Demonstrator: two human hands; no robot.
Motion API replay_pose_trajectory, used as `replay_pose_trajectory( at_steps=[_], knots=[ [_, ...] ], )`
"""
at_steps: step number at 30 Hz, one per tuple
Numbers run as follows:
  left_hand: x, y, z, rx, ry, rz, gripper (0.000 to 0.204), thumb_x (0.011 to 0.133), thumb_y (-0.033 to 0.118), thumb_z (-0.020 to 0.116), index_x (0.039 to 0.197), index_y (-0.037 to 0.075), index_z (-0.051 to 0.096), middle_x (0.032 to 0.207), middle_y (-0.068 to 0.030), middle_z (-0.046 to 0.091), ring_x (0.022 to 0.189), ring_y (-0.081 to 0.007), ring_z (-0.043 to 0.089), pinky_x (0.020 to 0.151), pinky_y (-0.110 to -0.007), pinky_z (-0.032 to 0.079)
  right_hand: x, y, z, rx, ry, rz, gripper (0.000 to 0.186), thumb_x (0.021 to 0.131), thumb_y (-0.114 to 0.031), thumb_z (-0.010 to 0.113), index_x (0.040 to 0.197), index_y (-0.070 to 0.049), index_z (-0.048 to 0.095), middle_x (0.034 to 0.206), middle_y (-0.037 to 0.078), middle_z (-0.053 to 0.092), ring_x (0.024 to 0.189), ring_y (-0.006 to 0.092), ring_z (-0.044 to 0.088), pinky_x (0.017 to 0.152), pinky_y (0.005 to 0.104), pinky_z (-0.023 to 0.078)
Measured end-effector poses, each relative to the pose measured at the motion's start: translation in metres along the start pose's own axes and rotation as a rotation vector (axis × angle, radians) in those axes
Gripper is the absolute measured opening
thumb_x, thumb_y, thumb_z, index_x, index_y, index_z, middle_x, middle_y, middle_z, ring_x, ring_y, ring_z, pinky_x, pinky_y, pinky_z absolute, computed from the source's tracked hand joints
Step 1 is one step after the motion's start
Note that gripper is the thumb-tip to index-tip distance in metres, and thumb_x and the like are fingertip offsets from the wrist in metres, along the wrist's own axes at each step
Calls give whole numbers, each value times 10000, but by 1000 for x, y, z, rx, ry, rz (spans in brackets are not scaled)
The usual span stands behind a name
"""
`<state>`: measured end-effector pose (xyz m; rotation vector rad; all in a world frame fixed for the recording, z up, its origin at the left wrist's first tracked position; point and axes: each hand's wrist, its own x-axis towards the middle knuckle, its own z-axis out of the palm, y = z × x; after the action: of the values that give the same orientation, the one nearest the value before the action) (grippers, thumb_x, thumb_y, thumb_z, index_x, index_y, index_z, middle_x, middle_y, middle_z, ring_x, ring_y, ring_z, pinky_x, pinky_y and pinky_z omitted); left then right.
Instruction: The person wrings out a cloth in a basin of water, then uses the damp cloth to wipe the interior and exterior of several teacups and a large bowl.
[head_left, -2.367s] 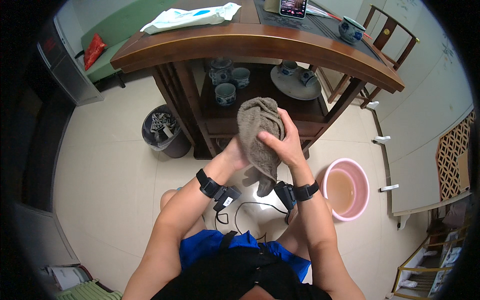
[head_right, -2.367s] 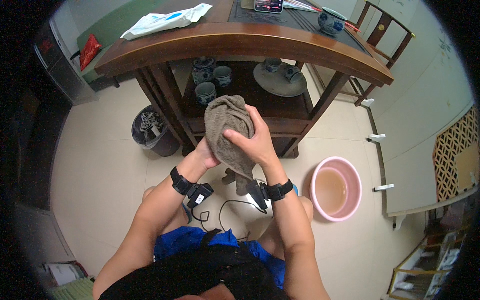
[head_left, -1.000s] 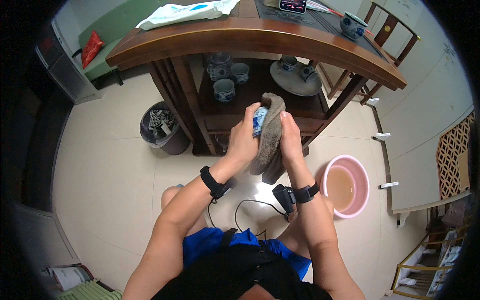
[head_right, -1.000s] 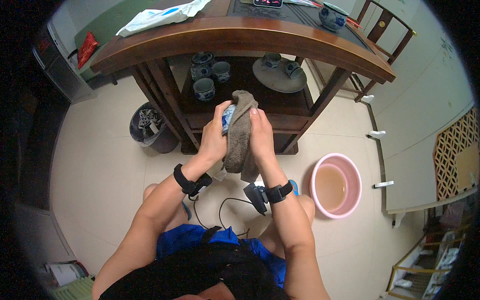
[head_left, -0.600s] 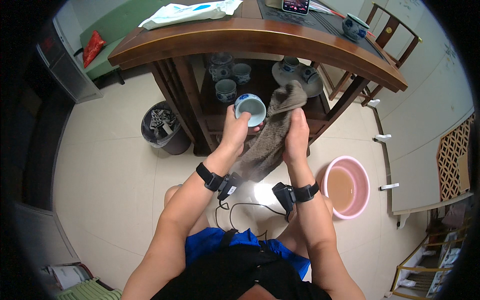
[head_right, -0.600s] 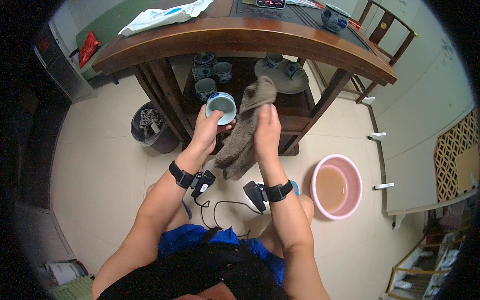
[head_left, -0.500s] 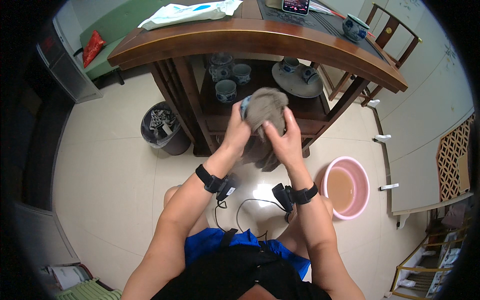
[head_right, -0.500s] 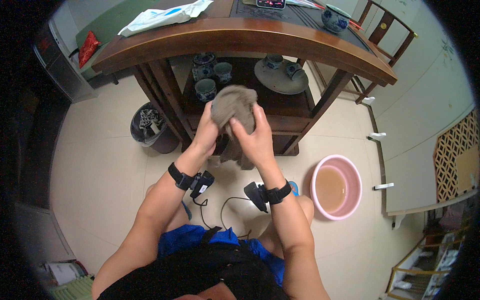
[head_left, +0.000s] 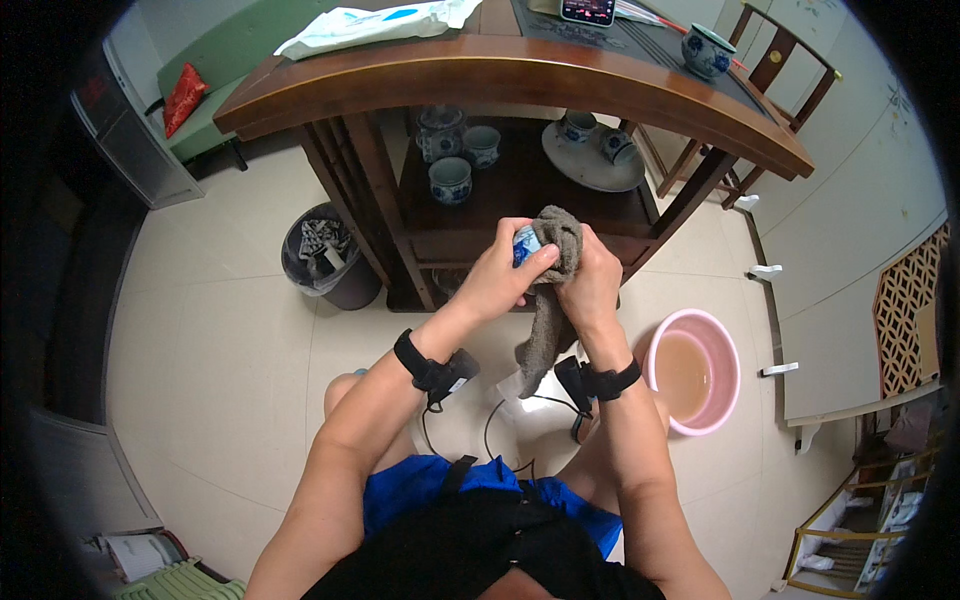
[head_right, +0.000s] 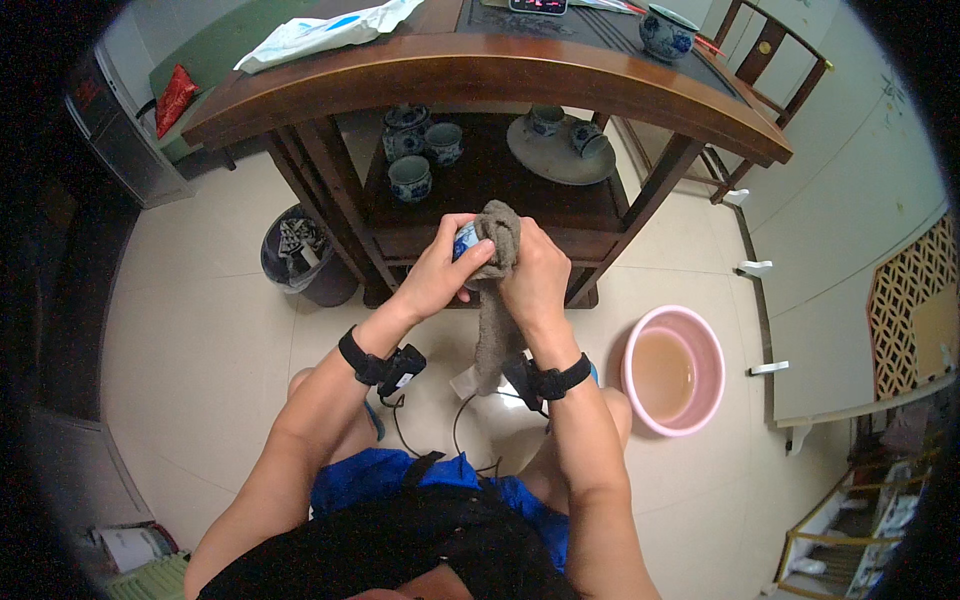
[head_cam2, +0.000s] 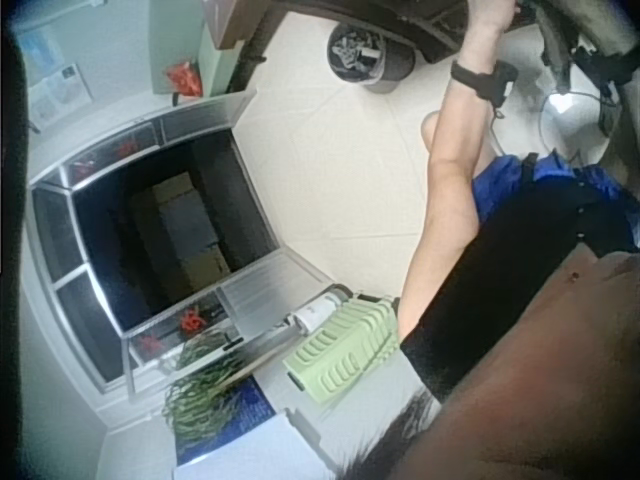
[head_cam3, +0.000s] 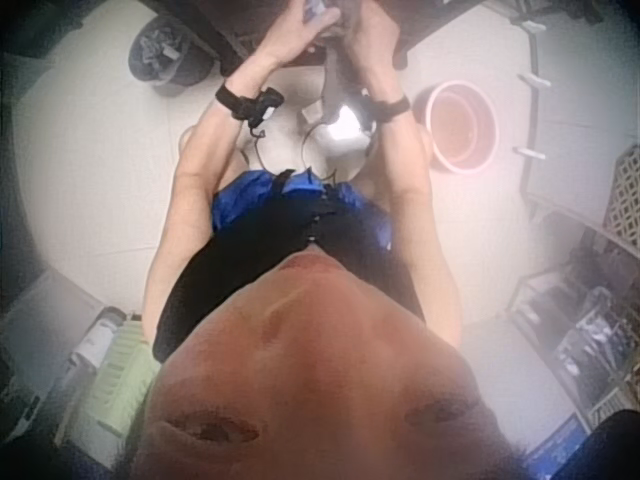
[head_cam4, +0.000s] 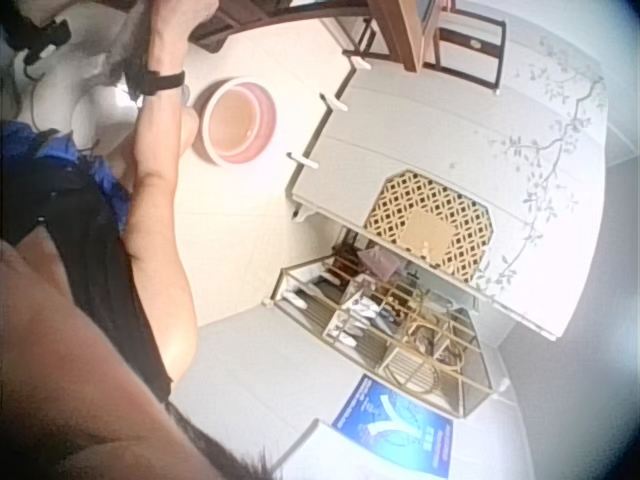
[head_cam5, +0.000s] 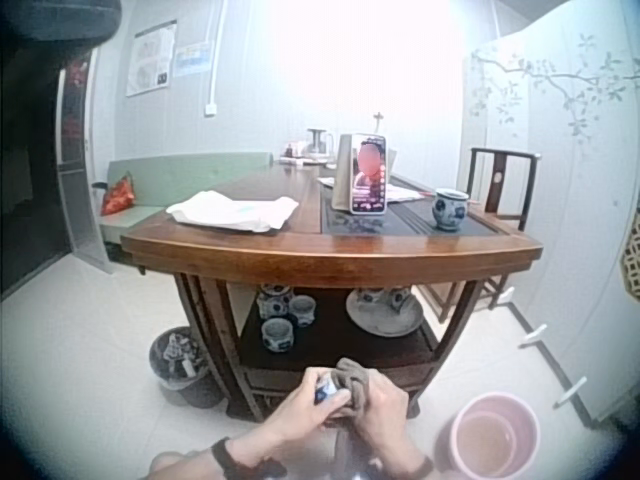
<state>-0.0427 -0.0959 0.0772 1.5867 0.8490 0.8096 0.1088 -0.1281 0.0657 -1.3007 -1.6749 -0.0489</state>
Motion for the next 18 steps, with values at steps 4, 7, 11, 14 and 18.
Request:
replay_pose_trajectory(
  at_steps=[4, 7, 11, 14, 18],
  knots=[
    [2, -5, -6, -102, -86, -12, 555, 887, 450, 573, 1229, 59, 375, 894, -41, 563, 646, -85, 560, 487, -193, 448, 0, -1, 3, -2, 69, -127, 439, 656, 34, 632, 1086, -31, 581, 1037, 118, 621, 911, 318, 613, 752, 377, 510],
    [3, -5, -12, -204, -169, -115, 586, 888, 510, 546, 1221, 53, 392, 845, -30, 579, 575, -98, 579, 472, -195, 447, 3, -6, 3, 97, 33, -139, 453, 649, 73, 600, 1093, -16, 574, 1054, 144, 616, 922, 330, 610, 792, 370, 505],
    [6, -10, -19, -234, -256, -207, 613, 884, 573, 508, 1186, 41, 460, 803, 3, 577, 597, -66, 571, 490, -177, 435, 3, -8, 5, 200, -69, -79, 467, 644, 95, 579, 1100, -4, 570, 1090, 151, 608, 957, 338, 600, 840, 369, 488],
    [9, -17, -22, -316, -243, -174, 566, 842, 528, 612, 1106, 37, 515, 815, -14, 572, 681, -70, 562, 574, -214, 478, 4, -12, 6, 278, -92, -52, 457, 670, 85, 588, 1118, -2, 560, 1107, 147, 600, 1010, 345, 580, 882, 359, 462],
    [10, -20, -12, -169, -51, 73, 575, 813, 420, 689, 1187, 42, 471, 1041, -31, 527, 971, -103, 492, 887, -266, 413, 0, -10, 13, 493, -94, 249, 376, 794, -23, 636, 1157, -29, 536, 1112, 97, 600, 1034, 192, 570, 874, 311, 448]
  ],
)
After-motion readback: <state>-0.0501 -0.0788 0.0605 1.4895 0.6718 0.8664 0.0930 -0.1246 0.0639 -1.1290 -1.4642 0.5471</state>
